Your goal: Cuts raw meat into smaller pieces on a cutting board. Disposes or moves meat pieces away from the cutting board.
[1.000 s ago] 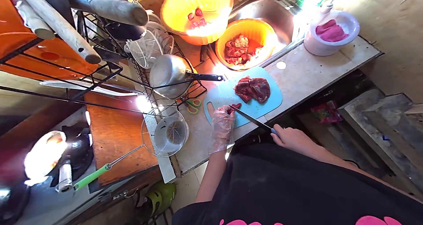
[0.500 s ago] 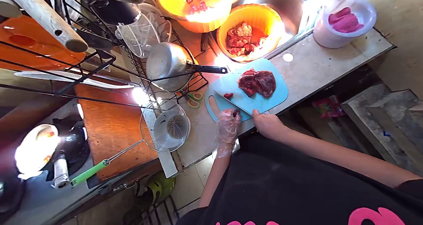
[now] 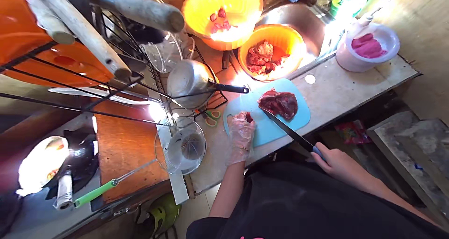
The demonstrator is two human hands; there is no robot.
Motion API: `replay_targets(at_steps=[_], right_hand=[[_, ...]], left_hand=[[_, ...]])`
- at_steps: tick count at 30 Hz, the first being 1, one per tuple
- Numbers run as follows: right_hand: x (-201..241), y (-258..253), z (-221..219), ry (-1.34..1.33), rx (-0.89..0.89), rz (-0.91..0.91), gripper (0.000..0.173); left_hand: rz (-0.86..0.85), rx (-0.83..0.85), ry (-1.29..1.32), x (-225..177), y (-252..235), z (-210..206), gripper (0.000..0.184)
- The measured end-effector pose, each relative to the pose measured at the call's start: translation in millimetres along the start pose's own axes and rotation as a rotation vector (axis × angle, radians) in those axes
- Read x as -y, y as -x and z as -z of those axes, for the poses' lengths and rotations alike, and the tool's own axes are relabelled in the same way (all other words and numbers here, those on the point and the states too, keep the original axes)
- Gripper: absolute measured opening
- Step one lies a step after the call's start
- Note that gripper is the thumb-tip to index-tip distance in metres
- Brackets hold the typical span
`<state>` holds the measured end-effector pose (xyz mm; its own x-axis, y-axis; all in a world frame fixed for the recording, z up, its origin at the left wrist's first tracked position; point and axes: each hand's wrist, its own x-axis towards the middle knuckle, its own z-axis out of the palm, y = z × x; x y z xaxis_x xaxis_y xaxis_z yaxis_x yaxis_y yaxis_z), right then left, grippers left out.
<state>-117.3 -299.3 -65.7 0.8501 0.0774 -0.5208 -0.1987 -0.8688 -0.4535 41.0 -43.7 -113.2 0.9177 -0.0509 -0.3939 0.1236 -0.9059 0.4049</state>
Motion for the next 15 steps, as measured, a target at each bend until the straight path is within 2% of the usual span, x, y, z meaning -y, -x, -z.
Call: replay_targets(at_steps=[2,5,7,11,13,15], right_hand=[[-3.9,0.5,-4.0,-0.015,-0.111,0.018,0.034],[-11.7,2.6,-9.5,-0.057,-0.221,0.031,0.036],[-17.3,5.8,-12.5,-0.093,-0.271,0.026,0.038],[-27.1,12.3,-17.9,-0.125,-0.295,-0.025,0.04],[-28.5,13.1,-18.2,-0.119,-0.285,-0.041,0.041],[-26.6,12.4,-17.3,-0.102,-0.33,-0.027,0.042]], left_hand=[[-0.008,0.084,-0.06,-8.3,-6.0,7.9,0.034],[-0.041,0.205,-0.072,-30.8,4.5,28.7,0.032],[-0.104,0.203,-0.034,-52.4,18.8,46.4,0.03],[-0.327,-0.052,0.024,-87.0,12.4,98.8,0.029],[-0.396,-0.265,-0.02,-93.3,-13.2,128.2,0.028],[-0.376,-0.446,-0.053,-116.0,-49.4,170.7,0.034]])
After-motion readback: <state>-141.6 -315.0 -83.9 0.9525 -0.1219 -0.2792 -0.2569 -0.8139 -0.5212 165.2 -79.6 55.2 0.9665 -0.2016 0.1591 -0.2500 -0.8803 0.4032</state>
